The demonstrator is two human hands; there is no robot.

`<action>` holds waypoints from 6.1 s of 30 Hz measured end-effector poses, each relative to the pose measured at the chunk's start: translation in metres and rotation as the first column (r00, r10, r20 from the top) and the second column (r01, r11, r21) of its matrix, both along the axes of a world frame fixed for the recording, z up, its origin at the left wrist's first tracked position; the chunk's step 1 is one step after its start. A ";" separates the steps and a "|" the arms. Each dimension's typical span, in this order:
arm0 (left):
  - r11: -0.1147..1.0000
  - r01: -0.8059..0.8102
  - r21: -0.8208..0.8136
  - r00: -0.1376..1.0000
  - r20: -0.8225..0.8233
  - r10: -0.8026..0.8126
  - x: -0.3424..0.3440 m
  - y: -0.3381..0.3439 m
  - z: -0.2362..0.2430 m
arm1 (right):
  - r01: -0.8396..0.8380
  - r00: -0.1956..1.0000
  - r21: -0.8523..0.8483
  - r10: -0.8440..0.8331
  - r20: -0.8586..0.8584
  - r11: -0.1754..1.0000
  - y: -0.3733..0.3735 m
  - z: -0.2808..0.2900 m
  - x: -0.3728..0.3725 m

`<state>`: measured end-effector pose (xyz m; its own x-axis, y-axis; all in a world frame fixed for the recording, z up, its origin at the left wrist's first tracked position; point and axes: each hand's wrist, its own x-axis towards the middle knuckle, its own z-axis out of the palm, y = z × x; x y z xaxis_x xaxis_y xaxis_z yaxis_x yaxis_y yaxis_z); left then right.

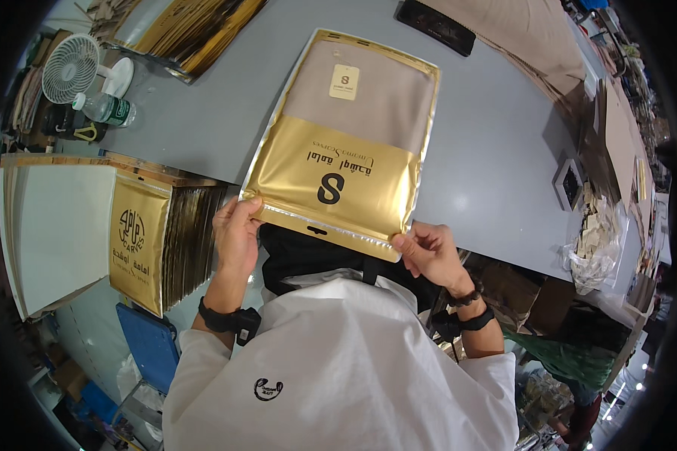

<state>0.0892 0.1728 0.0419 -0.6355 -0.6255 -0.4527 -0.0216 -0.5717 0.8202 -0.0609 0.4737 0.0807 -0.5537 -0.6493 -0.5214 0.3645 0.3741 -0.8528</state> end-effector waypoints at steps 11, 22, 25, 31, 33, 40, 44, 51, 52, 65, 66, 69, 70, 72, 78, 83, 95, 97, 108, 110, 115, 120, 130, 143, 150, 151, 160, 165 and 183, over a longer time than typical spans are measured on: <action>0.469 0.842 -0.268 0.540 0.399 -0.741 -0.017 0.028 0.002 | 0.514 0.686 -0.344 -0.618 -0.384 0.785 -0.052 0.037 -0.060; 0.902 0.395 -0.173 0.917 0.120 -0.379 -0.027 -0.013 0.041 | -0.683 0.250 -0.022 0.206 -0.946 0.730 -0.092 0.088 -0.005; 0.956 0.213 -0.204 0.970 0.160 -0.182 -0.019 -0.007 0.023 | -0.598 0.335 -0.006 0.243 -0.910 0.802 -0.080 0.072 -0.015; 0.676 -0.477 -0.562 0.852 -0.108 0.511 0.058 -0.017 -0.021 | -0.304 0.488 0.040 0.192 -0.852 0.952 -0.033 0.043 -0.034; 0.564 -0.655 -0.503 0.675 -0.055 0.736 0.093 -0.042 -0.035 | -0.282 0.506 0.049 0.192 -0.841 0.958 -0.029 0.034 -0.033; 0.427 -0.824 -0.373 0.481 -0.064 0.874 0.156 -0.123 -0.066 | -0.316 0.525 0.194 0.341 -0.780 0.929 -0.027 0.019 -0.038; 0.732 -0.659 -0.174 0.696 0.228 0.681 0.185 -0.146 -0.065 | -0.295 0.512 0.108 0.253 -0.821 0.949 -0.031 0.016 -0.045; 0.871 -0.464 -0.161 0.755 0.442 0.484 0.171 -0.148 -0.055 | -0.174 0.472 0.152 0.218 -0.854 0.973 -0.022 0.025 -0.102; 0.911 -0.322 -0.256 0.771 0.488 0.409 0.164 -0.145 -0.045 | -0.127 0.448 0.162 0.202 -0.871 0.979 -0.019 0.025 -0.120; 0.787 0.155 -0.598 0.981 0.188 -0.050 -0.114 -0.109 0.039 | 0.607 0.129 0.020 -0.074 -0.989 0.795 -0.004 -0.032 -0.429; 0.768 0.197 -0.610 0.977 0.188 -0.101 -0.133 -0.104 0.043 | 0.630 0.190 0.066 -0.071 -0.979 0.774 -0.002 -0.039 -0.439; 0.723 0.294 -0.625 0.956 0.180 -0.233 -0.179 -0.087 0.051 | 0.631 0.238 0.087 -0.086 -0.968 0.771 0.002 -0.054 -0.454; 0.709 0.323 -0.627 0.945 0.174 -0.276 -0.192 -0.081 0.053 | 0.606 0.247 0.093 -0.076 -0.966 0.790 0.004 -0.054 -0.457; 0.665 0.398 -0.633 0.910 0.180 -0.373 -0.216 -0.071 0.055 | 0.577 0.289 0.115 -0.071 -0.955 0.808 0.007 -0.049 -0.457; 0.475 0.541 -0.694 0.757 0.155 -0.635 -0.308 -0.020 0.059 | 0.520 0.174 0.070 -0.025 -0.984 0.851 0.015 -0.019 -0.439; 0.221 0.507 -0.833 0.662 0.212 -0.719 -0.397 0.038 0.055 | 0.461 -0.120 -0.028 0.031 -0.992 0.887 0.016 0.008 -0.432; -0.255 0.476 -0.842 0.837 0.523 -0.163 -0.556 0.035 0.017 | 0.569 -0.065 -0.136 -0.121 -0.991 0.811 0.009 0.019 -0.427; -0.280 0.392 -0.876 0.881 0.445 -0.161 -0.566 0.026 0.011 | 0.503 -0.021 -0.234 -0.259 -0.966 0.832 0.005 0.012 -0.428; 0.152 0.003 -0.988 0.933 -0.052 -0.355 -0.555 0.023 0.043 | 0.446 0.027 0.016 0.004 -1.000 0.895 -0.022 -0.016 -0.427; 0.117 -0.049 -0.992 0.944 -0.085 -0.318 -0.542 0.026 0.048 | 0.524 -0.082 -0.028 0.018 -0.996 0.851 -0.024 -0.015 -0.436; 0.223 0.153 -0.963 0.781 -0.021 -0.624 -0.523 0.034 0.042 | 0.458 -0.381 -0.291 -0.110 -0.918 0.840 -0.014 -0.003 -0.450; 0.852 0.468 -0.235 0.794 -0.313 -0.522 -0.547 0.026 0.061 | 0.493 -0.425 -0.227 0.005 -0.905 0.840 0.007 0.004 -0.460; 0.906 -0.038 -0.423 0.874 -0.454 -0.175 -0.505 -0.045 0.108 | 0.855 -0.163 -0.047 0.181 -0.970 0.517 0.123 0.045 -0.462; 0.983 -0.177 -0.049 0.887 -0.441 0.138 -0.506 -0.101 0.095 | 0.485 -0.309 -0.432 -0.313 -0.898 0.760 0.145 0.123 -0.268; 0.990 -0.030 -0.136 0.940 -0.340 -0.018 -0.495 -0.128 0.093 | 0.554 -0.289 -0.216 -0.057 -0.956 0.804 0.145 0.137 -0.235; 0.983 -0.043 -0.181 0.947 -0.322 -0.018 -0.491 -0.133 0.097 | 0.515 -0.299 -0.220 -0.066 -0.952 0.829 0.144 0.136 -0.240; 0.976 -0.085 -0.201 0.961 -0.275 0.027 -0.490 -0.162 0.090 | 0.601 -0.192 -0.283 -0.208 -0.959 0.748 0.146 0.123 -0.223; 0.990 -0.140 -0.011 0.940 -0.315 0.130 -0.504 -0.163 0.076 | 0.707 -0.261 -0.363 -0.253 -0.932 0.607 0.197 0.111 -0.201; 0.745 -0.564 -0.355 0.822 -0.161 0.546 -0.356 -0.384 0.086 | 0.832 -0.305 -0.470 -0.464 -0.832 0.296 0.376 0.101 -0.229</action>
<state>-0.2670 -0.2110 0.1276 -0.1363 -0.9863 -0.0927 0.2447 -0.1241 0.9616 -0.2900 0.8494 0.1814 -0.6130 0.4999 0.6118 -0.1960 0.6539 -0.7307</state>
